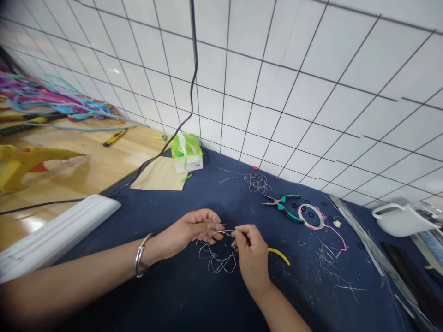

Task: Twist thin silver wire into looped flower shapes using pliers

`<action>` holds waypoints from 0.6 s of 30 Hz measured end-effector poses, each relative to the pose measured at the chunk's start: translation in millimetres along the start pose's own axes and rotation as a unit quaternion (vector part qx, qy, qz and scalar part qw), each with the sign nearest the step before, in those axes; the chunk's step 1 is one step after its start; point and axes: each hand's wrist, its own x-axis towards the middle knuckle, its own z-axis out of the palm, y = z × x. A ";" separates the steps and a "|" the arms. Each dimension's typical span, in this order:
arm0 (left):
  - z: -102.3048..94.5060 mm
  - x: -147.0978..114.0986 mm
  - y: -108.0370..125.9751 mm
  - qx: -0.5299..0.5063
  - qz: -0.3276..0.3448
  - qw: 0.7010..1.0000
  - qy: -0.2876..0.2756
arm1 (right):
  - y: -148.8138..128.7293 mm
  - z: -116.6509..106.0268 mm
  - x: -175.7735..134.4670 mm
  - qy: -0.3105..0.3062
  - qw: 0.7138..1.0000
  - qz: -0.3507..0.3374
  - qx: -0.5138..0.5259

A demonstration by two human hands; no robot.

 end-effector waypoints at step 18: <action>2.4 -1.4 0.1 0.023 0.017 1.000 0.006 | 2.4 0.9 1.3 0.004 0.999 0.024 0.038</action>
